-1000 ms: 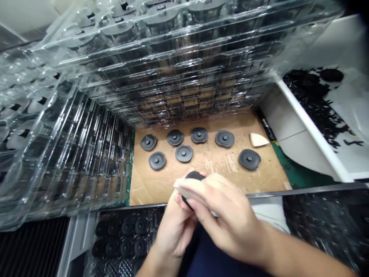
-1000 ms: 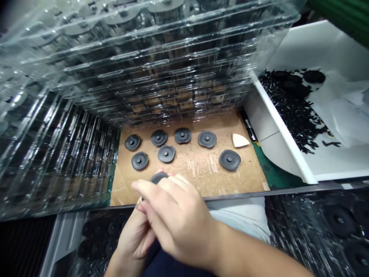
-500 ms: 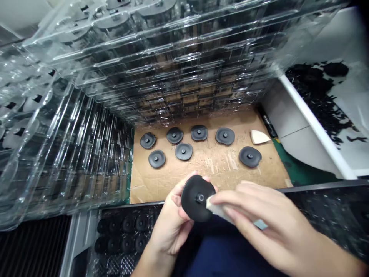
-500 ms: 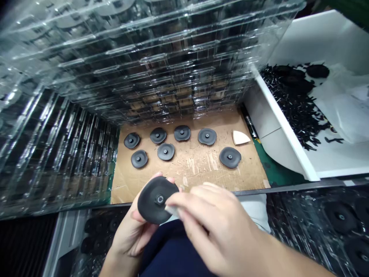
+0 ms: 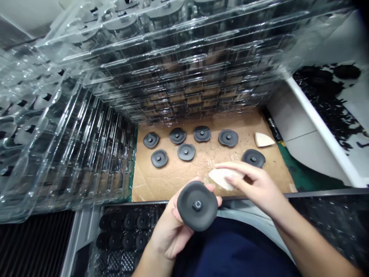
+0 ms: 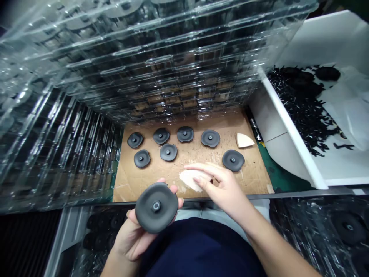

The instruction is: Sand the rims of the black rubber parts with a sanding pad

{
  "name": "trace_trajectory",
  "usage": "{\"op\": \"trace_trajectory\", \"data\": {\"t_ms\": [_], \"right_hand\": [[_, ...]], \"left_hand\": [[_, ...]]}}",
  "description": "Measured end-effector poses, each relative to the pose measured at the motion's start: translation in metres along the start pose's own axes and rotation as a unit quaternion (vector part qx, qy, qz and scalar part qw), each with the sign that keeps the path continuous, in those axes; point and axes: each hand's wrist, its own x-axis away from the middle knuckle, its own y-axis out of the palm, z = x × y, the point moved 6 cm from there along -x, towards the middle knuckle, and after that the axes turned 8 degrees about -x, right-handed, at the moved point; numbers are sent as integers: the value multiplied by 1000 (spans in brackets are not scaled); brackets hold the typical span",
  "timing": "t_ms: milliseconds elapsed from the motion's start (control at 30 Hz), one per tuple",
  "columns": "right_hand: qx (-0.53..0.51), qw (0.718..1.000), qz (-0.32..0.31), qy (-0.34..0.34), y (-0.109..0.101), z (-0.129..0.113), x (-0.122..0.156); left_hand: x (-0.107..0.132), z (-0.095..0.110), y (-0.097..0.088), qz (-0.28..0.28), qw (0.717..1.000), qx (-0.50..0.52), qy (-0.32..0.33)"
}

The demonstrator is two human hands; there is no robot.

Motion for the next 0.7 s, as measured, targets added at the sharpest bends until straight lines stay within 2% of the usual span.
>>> {"op": "trace_trajectory", "data": {"t_ms": [100, 200, 300, 400, 567, 700], "right_hand": [[74, 997, 16, 25, 21, 37, 16], [130, 989, 62, 32, 35, 55, 30], [161, 984, 68, 32, 42, 60, 38], [167, 983, 69, 32, 40, 63, 36], [114, 992, 48, 28, 38, 60, 29], [70, 996, 36, 39, 38, 52, 32]], "left_hand": [[-1, 0, -3, 0, 1000, 14, -3], [-2, 1, -7, 14, 1000, 20, -3], [-3, 1, -11, 27, 999, 34, -3], [-4, 0, -14, 27, 999, 44, 2], [-3, -1, -18, 12, 999, 50, 16], [0, 3, -19, 26, 998, 45, 26]]}}
